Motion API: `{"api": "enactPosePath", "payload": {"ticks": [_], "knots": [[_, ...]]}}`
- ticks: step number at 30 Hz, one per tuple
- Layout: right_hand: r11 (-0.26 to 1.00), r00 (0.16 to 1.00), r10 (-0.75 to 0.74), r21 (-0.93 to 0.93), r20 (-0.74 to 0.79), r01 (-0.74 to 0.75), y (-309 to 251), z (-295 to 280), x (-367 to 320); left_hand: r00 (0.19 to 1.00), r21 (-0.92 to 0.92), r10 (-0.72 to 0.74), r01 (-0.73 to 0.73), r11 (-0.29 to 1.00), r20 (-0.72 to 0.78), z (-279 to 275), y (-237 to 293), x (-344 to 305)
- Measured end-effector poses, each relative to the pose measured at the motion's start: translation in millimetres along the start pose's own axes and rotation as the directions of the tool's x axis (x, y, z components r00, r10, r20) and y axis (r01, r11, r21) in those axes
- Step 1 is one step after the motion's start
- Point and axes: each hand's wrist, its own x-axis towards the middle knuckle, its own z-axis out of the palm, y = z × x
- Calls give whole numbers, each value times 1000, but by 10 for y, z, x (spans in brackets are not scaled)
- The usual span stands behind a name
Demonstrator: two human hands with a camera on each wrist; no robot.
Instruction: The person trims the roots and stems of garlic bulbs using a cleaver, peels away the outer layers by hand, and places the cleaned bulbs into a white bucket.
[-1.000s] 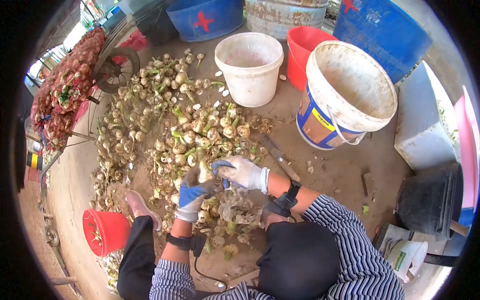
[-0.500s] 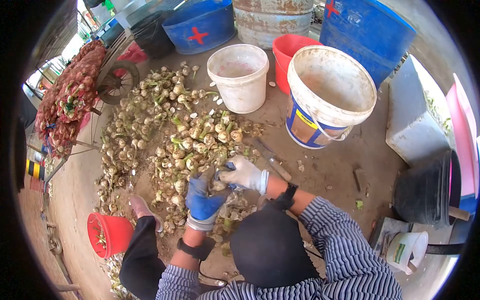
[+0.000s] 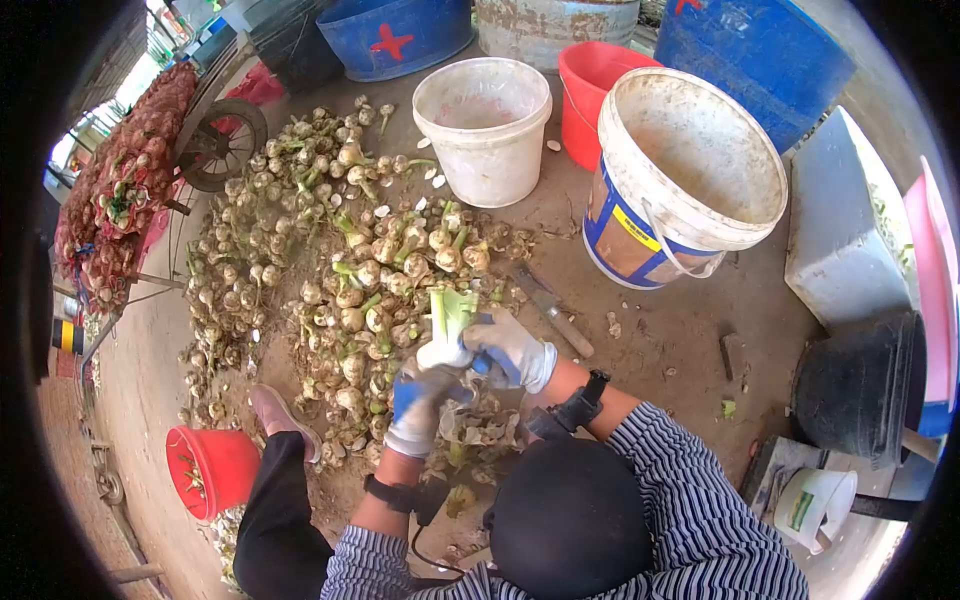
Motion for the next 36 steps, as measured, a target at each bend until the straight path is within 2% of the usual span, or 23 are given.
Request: {"api": "enactPosePath", "payload": {"ticks": [1,3,5,7,9,11,12,13,14,15,17,20,21,23,24,25,27,28,31,32,33,35,36], "knots": [[1000,1000,4,1,-2,-4,50,-44,13,986,-331,-125,156,931,113,-28,41,-2],[845,792,-507,16,339,534,189,-124,92,885,-769,-211,466,438,416,-66,102,19],[931,858,-364,179,361,319,249,-190,121,871,-782,-305,483,394,384,-46,87,38],[977,977,-50,-215,-208,4,-182,119,0,947,-545,-320,279,791,20,-41,52,37],[920,961,-254,-336,-114,203,13,-23,123,981,-192,-158,134,972,-114,-98,7,65],[945,951,-293,-179,-100,272,123,90,110,962,366,252,-197,909,-108,-52,-194,61],[926,958,-282,-279,-56,256,150,94,107,922,639,386,-286,714,-19,-70,-217,53],[925,957,-284,-280,-61,257,40,120,66,922,636,386,-290,715,-14,-116,-122,64],[981,989,-148,-131,-21,144,-107,95,-20,994,81,-102,105,991,-41,-197,5,77],[1000,999,-14,20,47,13,-196,104,-79,838,-442,-505,541,716,208,-262,90,77],[945,975,-161,-260,154,197,31,8,94,831,-497,-498,551,670,250,-327,13,74],[951,969,-247,-195,-15,240,120,-3,193,980,3,-126,128,992,-152,-384,-127,44],[904,947,-301,-348,-110,247,8,45,106,997,-50,13,-17,999,-82,-213,120,-16],[835,912,-365,-499,-186,233,-62,57,78,970,501,177,-237,832,165,-219,1,-240],[927,922,-244,-353,-300,130,-46,29,111,834,689,357,-550,472,421,-166,53,-302],[982,913,-102,-185,-395,30,-26,-1,131,834,641,277,-547,539,478,-152,13,-420],[998,910,-62,-29,-410,55,-14,-127,152,715,739,-188,-652,170,673,-257,119,-480],[985,945,-62,132,-322,109,-12,-202,162,715,738,-183,-653,170,675,-414,29,-487],[940,960,-99,294,-260,176,-97,-140,92,807,807,-123,-542,234,577,-539,-73,-440],[969,957,-112,184,-267,165,-118,-111,69,952,599,-5,-189,778,307,-309,98,-391],[986,955,-126,71,-267,150,-120,-81,71,995,23,-97,97,995,-9,-157,250,-290],[942,907,-304,50,-290,332,5,131,120,882,-116,-454,442,890,-127,-159,328,-54],[863,821,-473,21,-319,505,52,197,137,902,-260,-428,402,878,-51,-45,426,18]]}}
